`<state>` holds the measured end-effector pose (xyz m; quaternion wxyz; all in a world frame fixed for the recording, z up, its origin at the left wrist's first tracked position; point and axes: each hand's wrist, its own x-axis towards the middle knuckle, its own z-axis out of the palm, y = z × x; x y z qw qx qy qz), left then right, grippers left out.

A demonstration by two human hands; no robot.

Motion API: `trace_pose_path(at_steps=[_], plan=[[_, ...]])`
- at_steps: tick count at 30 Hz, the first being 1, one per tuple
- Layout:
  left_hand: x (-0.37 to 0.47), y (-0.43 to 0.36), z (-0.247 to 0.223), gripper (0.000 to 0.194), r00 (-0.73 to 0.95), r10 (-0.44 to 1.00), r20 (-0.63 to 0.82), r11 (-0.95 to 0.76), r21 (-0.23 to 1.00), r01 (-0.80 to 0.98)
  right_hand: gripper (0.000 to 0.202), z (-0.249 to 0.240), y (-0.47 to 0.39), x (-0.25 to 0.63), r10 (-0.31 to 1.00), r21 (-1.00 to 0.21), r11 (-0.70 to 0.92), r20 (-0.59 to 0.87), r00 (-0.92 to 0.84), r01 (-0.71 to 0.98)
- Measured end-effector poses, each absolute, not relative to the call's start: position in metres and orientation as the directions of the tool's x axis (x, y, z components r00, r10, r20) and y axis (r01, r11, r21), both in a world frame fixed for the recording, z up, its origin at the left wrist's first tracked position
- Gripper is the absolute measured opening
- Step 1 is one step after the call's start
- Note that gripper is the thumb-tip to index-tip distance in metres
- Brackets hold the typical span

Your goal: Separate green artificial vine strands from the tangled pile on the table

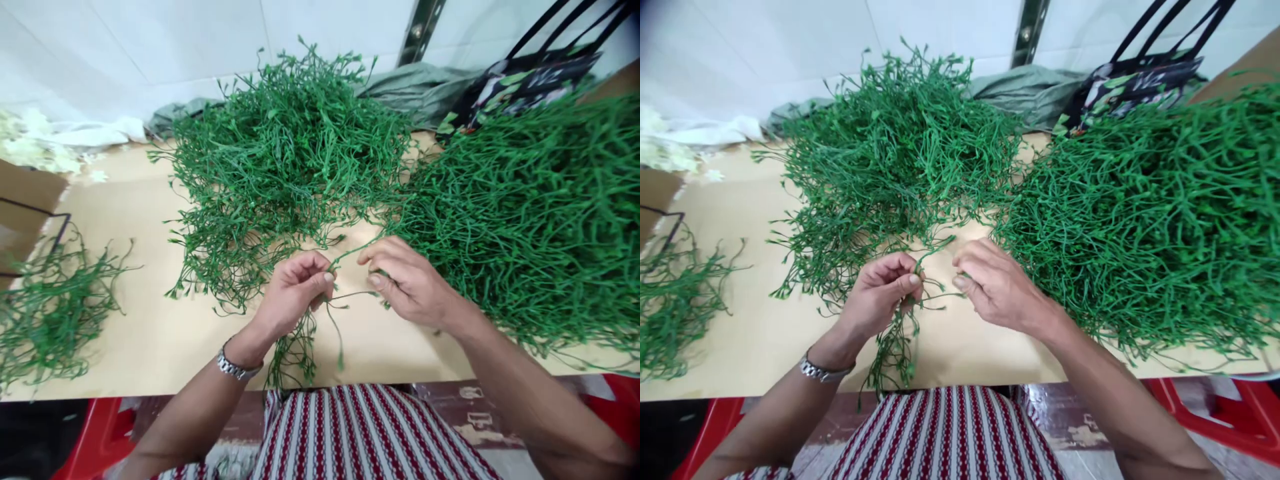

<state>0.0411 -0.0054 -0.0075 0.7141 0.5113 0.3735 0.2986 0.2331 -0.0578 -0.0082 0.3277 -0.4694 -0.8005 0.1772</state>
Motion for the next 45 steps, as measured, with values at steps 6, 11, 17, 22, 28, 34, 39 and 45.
trace_pose_path(at_steps=[6,11,17,22,28,34,39,45], plan=[[0.052,-0.007,-0.019,0.01,0.518,0.832,-0.197,0.216,0.976,0.025,0.021,-0.037,-0.054,0.207,0.985,-0.949,0.057,0.001,-0.175,0.311],[0.059,-0.01,-0.02,0.006,0.449,0.88,-0.156,0.134,0.988,0.081,0.027,-0.052,-0.056,0.187,0.99,-0.98,-0.079,-0.099,-0.101,0.182],[0.066,-0.011,-0.023,0.006,0.38,0.92,-0.094,0.087,0.996,0.036,0.022,-0.056,-0.062,0.178,0.995,-0.973,-0.101,-0.104,-0.001,0.205],[0.066,-0.013,-0.024,0.008,0.278,0.96,-0.046,0.051,0.999,-0.011,0.023,-0.049,-0.066,0.183,0.999,-0.86,-0.035,-0.04,0.001,0.508],[0.068,-0.011,-0.024,0.013,0.457,0.865,-0.206,0.417,0.802,-0.427,0.029,-0.049,-0.067,0.182,0.995,-0.909,0.076,0.042,-0.093,0.409],[0.071,-0.012,-0.018,0.015,0.462,0.838,-0.29,0.525,0.657,-0.541,0.027,-0.05,-0.072,0.178,0.959,-0.884,0.283,0.255,-0.123,0.372],[0.074,-0.017,-0.018,0.013,0.389,0.904,-0.177,0.376,0.764,-0.525,0.031,-0.054,-0.071,0.178,0.989,-0.978,0.145,0.142,-0.031,0.148],[0.081,-0.029,-0.025,0.006,0.265,0.962,0.059,0.064,0.899,-0.433,0.044,-0.059,-0.069,0.167,0.982,-0.834,-0.187,-0.169,-0.082,-0.519]])
